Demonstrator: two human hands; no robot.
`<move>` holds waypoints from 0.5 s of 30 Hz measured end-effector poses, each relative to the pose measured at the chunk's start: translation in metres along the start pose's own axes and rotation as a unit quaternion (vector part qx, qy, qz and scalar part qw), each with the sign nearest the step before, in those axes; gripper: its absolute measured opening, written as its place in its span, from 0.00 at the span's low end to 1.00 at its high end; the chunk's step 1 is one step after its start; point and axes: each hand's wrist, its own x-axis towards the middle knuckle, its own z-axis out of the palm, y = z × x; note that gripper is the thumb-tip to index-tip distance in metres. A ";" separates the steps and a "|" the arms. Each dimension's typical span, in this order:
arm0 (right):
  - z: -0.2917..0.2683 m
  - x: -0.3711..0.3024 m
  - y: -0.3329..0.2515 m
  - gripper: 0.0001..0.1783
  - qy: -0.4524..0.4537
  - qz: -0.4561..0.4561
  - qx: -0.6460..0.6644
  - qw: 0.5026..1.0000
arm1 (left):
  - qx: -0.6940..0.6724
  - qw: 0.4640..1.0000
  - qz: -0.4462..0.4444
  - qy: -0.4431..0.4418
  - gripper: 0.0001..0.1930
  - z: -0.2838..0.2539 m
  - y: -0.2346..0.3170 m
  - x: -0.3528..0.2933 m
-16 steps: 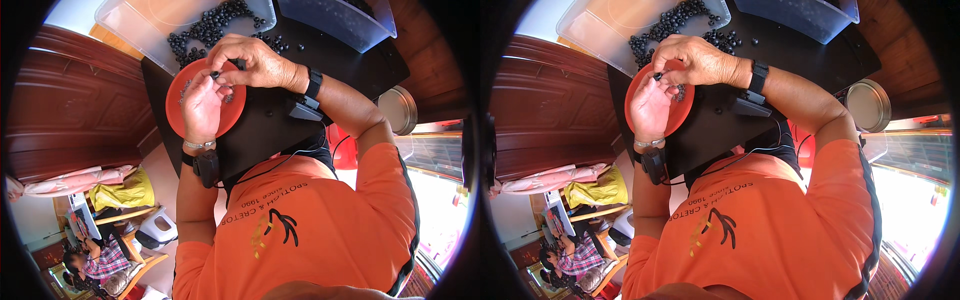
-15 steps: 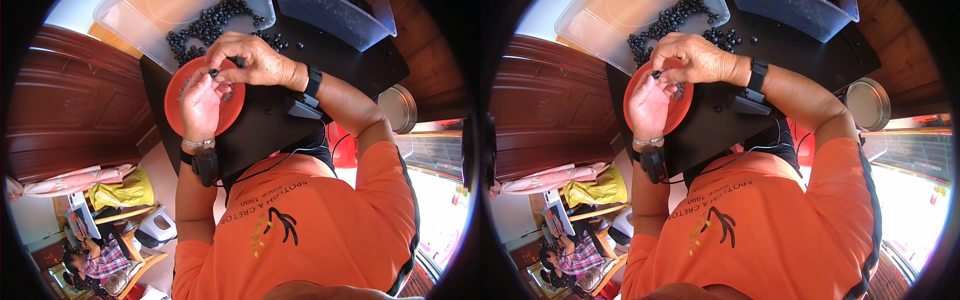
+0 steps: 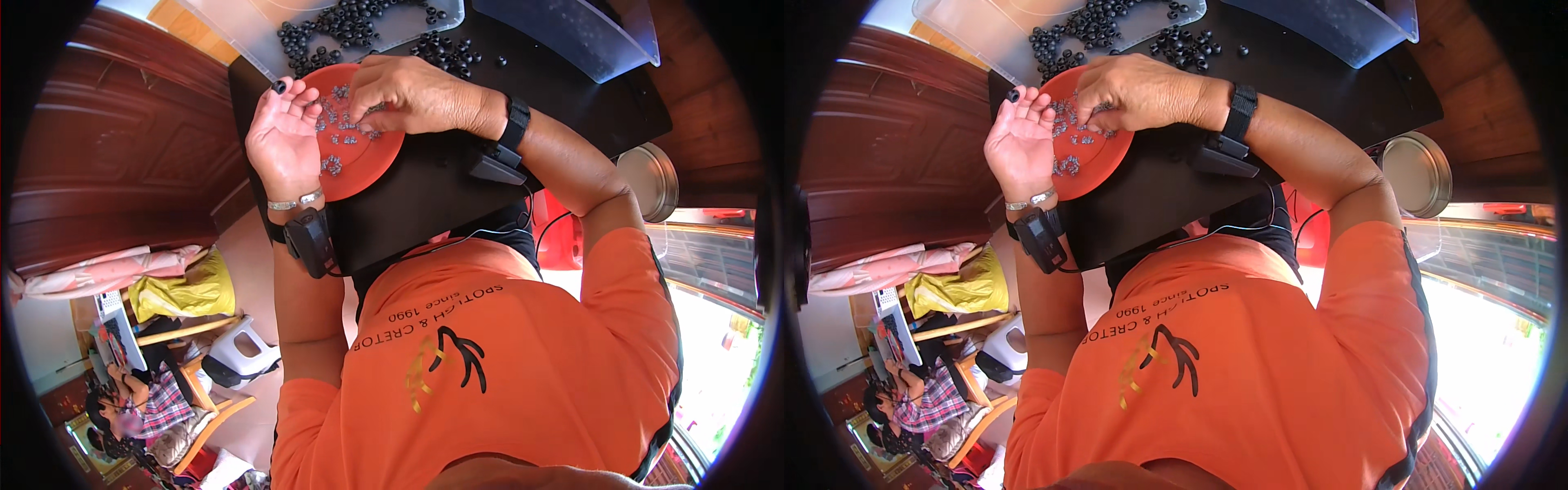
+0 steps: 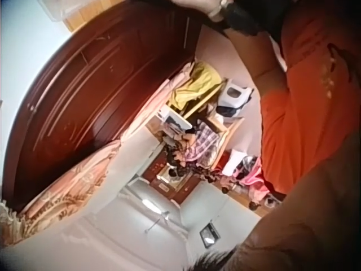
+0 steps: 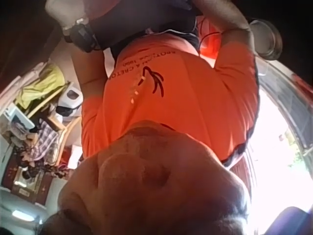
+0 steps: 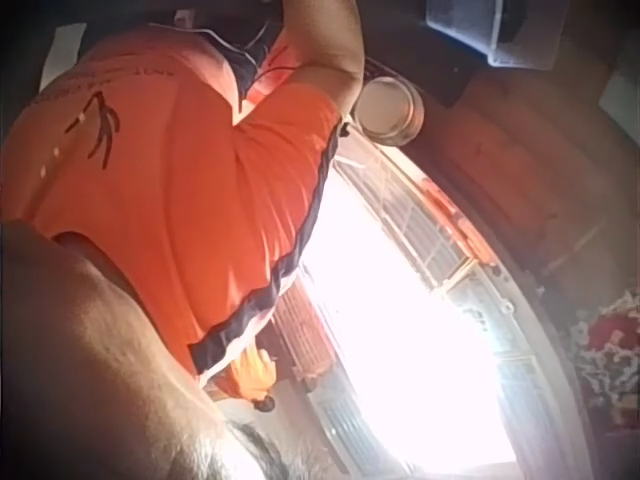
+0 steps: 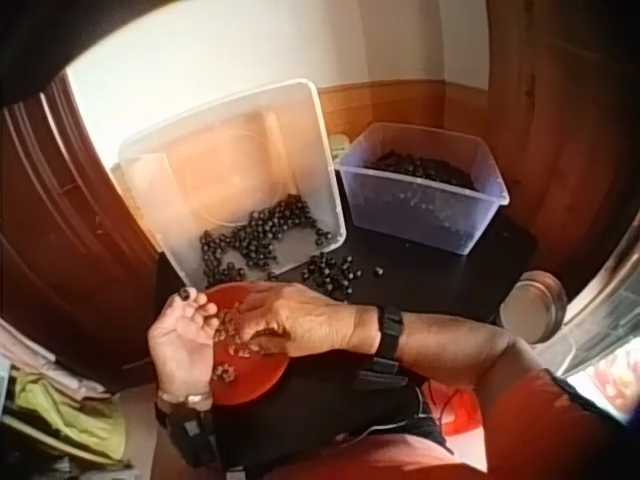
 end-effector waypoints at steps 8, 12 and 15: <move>0.010 0.011 -0.002 0.06 -0.027 -0.006 -0.077 0.997 | -0.003 0.998 0.015 0.061 0.10 -0.004 0.002 0.002; 0.015 0.024 -0.001 0.08 -0.066 0.008 -0.099 0.993 | -0.007 0.997 0.027 0.073 0.10 -0.003 0.002 0.001; 0.027 0.034 0.000 0.08 -0.073 -0.013 -0.099 0.992 | -0.014 0.996 0.032 0.076 0.10 -0.002 0.003 0.001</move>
